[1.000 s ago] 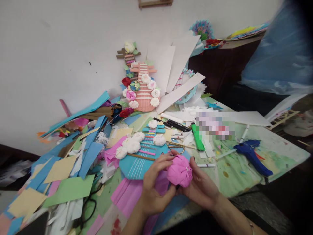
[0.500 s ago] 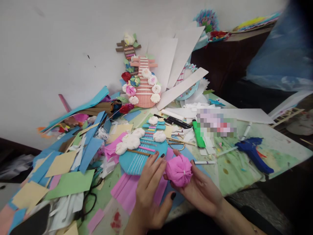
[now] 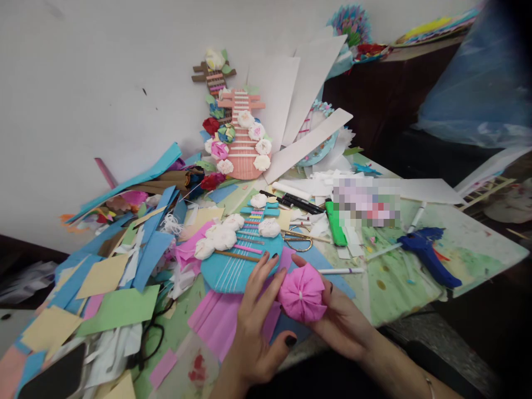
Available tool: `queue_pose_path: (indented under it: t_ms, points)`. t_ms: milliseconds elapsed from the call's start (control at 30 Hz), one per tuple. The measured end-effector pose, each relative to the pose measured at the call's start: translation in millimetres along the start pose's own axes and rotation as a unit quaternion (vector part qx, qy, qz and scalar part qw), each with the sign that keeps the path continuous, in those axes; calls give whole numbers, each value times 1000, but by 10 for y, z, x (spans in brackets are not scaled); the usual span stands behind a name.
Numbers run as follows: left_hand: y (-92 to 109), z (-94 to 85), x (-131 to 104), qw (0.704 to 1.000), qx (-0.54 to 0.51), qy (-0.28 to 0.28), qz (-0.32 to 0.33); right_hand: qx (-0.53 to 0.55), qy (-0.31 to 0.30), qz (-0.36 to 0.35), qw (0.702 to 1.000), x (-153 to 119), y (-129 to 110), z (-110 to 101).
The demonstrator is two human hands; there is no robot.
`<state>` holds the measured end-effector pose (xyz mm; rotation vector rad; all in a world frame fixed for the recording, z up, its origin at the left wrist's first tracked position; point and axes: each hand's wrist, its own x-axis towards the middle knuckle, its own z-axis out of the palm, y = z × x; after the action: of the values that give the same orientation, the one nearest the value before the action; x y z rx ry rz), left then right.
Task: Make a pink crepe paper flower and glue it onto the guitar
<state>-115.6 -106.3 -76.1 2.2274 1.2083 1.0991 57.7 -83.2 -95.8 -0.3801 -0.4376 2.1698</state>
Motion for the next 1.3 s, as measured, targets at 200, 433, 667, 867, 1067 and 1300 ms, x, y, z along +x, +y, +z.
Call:
queue_pose_path:
  t_ms: [200, 433, 667, 867, 1067, 1300]
  points:
    - [-4, 54, -39, 991, -96, 40, -85, -55, 6, -20, 998, 9, 28, -29]
    - [-285, -116, -272, 831, -116, 388, -381, -177, 32, -92, 979, 65, -330, -128]
    - [-569, -258, -385, 765, -164, 364, -506, -534, -37, -213, 817, 544, -695, -38]
    - [-604, -226, -305, 726, -273, 328, -540, -768, -107, -300, 556, 850, -561, -128]
    - [-607, -244, -204, 689, -485, 295, -451, -789, -151, -326, 498, 1001, -505, -130]
    - [-574, -203, -236, 685, -510, 266, -448, -811, -159, -331, 456, 1028, -429, -99]
